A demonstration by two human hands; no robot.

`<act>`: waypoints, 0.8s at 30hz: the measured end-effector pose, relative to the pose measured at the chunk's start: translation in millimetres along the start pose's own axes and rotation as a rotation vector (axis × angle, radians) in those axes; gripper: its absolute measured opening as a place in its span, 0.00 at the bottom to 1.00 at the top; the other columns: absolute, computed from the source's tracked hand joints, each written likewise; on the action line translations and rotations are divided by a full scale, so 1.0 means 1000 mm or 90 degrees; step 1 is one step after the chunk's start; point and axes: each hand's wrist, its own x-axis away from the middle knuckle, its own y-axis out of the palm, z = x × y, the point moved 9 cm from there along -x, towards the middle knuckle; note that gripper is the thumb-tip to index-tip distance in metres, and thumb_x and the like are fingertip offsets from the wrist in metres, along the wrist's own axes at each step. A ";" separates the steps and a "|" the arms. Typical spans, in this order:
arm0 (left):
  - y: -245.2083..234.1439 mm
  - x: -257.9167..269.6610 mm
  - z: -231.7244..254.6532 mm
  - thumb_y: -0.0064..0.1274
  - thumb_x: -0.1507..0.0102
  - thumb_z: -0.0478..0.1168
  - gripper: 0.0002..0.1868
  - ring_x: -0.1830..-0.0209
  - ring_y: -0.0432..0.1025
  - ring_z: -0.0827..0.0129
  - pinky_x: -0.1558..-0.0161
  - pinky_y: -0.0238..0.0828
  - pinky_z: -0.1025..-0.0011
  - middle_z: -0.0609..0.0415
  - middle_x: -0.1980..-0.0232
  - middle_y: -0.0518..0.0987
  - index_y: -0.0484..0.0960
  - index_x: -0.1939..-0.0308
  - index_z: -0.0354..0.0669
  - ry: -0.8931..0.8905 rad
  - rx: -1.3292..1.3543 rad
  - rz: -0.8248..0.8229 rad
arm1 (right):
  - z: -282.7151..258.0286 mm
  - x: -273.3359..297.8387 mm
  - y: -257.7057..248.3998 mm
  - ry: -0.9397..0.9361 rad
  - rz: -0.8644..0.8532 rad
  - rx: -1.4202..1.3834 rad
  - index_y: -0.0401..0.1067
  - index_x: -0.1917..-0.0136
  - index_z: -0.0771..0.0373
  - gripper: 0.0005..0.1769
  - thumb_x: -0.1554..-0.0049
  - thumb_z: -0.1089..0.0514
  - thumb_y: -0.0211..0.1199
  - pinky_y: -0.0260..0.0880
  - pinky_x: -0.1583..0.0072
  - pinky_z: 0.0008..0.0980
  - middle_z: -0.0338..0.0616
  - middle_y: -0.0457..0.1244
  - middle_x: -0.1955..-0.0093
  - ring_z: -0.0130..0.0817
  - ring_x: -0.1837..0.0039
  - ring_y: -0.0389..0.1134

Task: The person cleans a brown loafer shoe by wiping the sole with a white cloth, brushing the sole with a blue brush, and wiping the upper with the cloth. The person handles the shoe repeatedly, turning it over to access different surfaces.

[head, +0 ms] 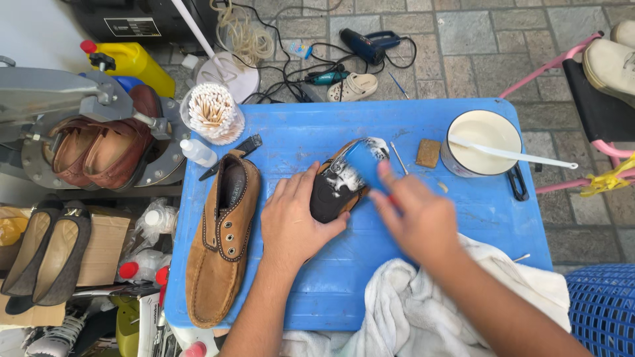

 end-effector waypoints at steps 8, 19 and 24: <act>0.005 0.001 -0.002 0.71 0.58 0.54 0.50 0.45 0.73 0.54 0.48 0.72 0.58 0.49 0.43 0.80 0.74 0.34 0.40 -0.031 -0.001 -0.037 | 0.021 -0.007 -0.012 0.031 0.080 -0.070 0.71 0.32 0.58 0.25 0.40 0.56 0.73 0.72 0.55 0.37 0.49 0.68 0.51 0.44 0.57 0.71; 0.010 0.000 -0.007 0.71 0.57 0.56 0.54 0.45 0.73 0.51 0.47 0.71 0.57 0.44 0.41 0.79 0.70 0.32 0.36 -0.013 -0.006 -0.052 | 0.021 0.004 0.008 0.042 0.068 -0.138 0.70 0.31 0.61 0.28 0.44 0.61 0.71 0.70 0.57 0.37 0.48 0.65 0.56 0.41 0.61 0.68; 0.008 0.001 -0.009 0.71 0.57 0.56 0.54 0.45 0.74 0.52 0.47 0.71 0.58 0.46 0.41 0.79 0.70 0.32 0.36 -0.016 0.012 -0.041 | -0.006 0.009 0.021 -0.018 0.005 -0.100 0.74 0.35 0.59 0.27 0.49 0.59 0.73 0.70 0.60 0.38 0.47 0.65 0.62 0.41 0.64 0.69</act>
